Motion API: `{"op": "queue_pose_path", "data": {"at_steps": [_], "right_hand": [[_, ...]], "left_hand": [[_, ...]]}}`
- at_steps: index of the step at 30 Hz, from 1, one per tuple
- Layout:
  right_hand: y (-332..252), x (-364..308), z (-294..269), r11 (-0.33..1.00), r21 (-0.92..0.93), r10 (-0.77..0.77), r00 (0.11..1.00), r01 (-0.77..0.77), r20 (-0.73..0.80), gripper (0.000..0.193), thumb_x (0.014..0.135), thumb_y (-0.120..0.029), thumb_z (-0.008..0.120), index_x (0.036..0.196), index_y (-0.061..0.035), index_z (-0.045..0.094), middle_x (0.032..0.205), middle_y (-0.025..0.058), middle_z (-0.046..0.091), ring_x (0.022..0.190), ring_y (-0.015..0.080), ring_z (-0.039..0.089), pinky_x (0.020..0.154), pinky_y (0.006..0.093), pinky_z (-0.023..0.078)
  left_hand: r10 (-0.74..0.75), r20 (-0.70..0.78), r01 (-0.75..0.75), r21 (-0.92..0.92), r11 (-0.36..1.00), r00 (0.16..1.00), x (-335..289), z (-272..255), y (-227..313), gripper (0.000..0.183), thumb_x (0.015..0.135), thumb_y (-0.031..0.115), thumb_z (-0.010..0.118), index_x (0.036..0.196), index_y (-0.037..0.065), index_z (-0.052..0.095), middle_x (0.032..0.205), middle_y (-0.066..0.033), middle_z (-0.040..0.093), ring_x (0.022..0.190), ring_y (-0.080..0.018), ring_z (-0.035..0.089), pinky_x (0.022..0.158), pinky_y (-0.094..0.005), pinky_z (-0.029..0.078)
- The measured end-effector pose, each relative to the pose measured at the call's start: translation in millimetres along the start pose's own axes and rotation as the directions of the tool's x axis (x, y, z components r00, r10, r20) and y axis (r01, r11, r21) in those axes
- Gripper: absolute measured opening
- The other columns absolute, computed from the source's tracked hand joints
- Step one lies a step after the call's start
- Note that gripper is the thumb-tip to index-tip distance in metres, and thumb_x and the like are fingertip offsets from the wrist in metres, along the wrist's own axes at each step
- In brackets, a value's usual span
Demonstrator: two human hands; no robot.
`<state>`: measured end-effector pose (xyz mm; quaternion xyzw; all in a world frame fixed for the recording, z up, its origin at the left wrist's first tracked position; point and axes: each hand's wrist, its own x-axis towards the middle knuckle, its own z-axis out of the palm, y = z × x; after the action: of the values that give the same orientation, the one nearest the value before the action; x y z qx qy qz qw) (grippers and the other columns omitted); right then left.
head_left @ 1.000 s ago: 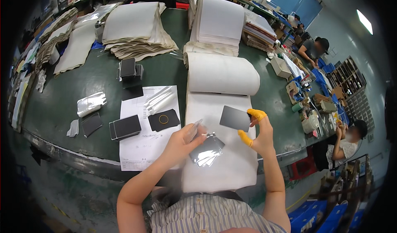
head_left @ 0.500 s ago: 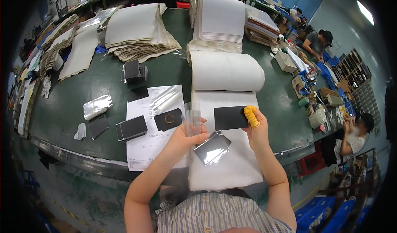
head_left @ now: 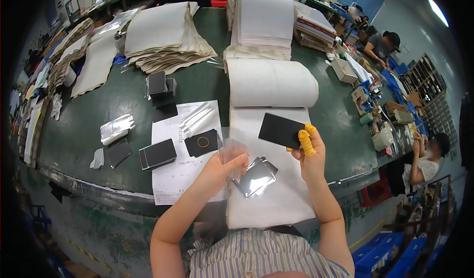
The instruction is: The person repeatedly picks small black rectangular electronic components from a sheet and places them into clear plastic bags. They then stack the filled bags on the table. The task is performed continuously in a factory setting with other workers visible in the background.
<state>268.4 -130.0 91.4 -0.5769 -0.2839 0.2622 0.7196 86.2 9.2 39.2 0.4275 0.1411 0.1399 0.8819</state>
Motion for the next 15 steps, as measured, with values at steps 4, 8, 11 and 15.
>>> {"op": "queue_pose_path", "data": {"at_steps": [4,8,11,15], "right_hand": [[3.6,-7.3,-1.7,0.968,-0.067,-0.237,0.97,0.241,0.058,0.03,0.094,-0.02,0.057,0.119,-0.0035,0.05,0.083,0.0062,0.061,0.06,0.0071,0.048,0.053,0.0192,0.036],[1.6,-21.5,-2.9,0.94,-0.082,-0.33,0.944,0.331,0.023,0.029,0.096,-0.018,0.053,0.12,-0.0017,0.051,0.099,0.005,0.061,0.067,0.0042,0.049,0.055,0.0181,0.037],[-0.8,-27.3,-2.8,0.874,-0.199,-0.44,0.895,0.444,0.066,0.027,0.095,-0.016,0.055,0.115,0.0021,0.053,0.101,0.0059,0.061,0.076,0.0063,0.053,0.065,0.0195,0.043],[-1.2,-33.3,-3.8,0.788,-0.326,-0.504,0.851,0.523,0.147,0.024,0.093,-0.011,0.057,0.11,0.0062,0.055,0.1,0.0103,0.063,0.079,0.0113,0.057,0.072,0.0233,0.047]], "left_hand": [[-0.018,-0.107,0.009,-0.079,0.997,0.994,-4.0,15.0,11.9,0.016,0.084,0.009,0.068,0.096,0.006,0.058,0.083,-0.0049,0.063,0.077,-0.0137,0.062,0.072,-0.0279,0.049],[0.075,-0.028,-0.072,0.089,0.993,0.997,0.1,0.0,1.5,0.023,0.076,0.005,0.074,0.092,0.007,0.057,0.082,-0.0066,0.065,0.079,-0.014,0.064,0.075,-0.0279,0.048],[0.081,-0.061,-0.072,0.13,0.989,0.995,-2.4,3.8,5.0,0.027,0.073,0.003,0.077,0.091,0.007,0.057,0.085,-0.0075,0.067,0.081,-0.014,0.064,0.076,-0.0278,0.048],[0.074,-0.062,-0.065,0.13,0.989,0.995,-5.4,5.5,7.0,0.028,0.072,0.005,0.078,0.092,0.006,0.059,0.089,-0.0079,0.068,0.084,-0.0137,0.064,0.078,-0.0277,0.049]]}}
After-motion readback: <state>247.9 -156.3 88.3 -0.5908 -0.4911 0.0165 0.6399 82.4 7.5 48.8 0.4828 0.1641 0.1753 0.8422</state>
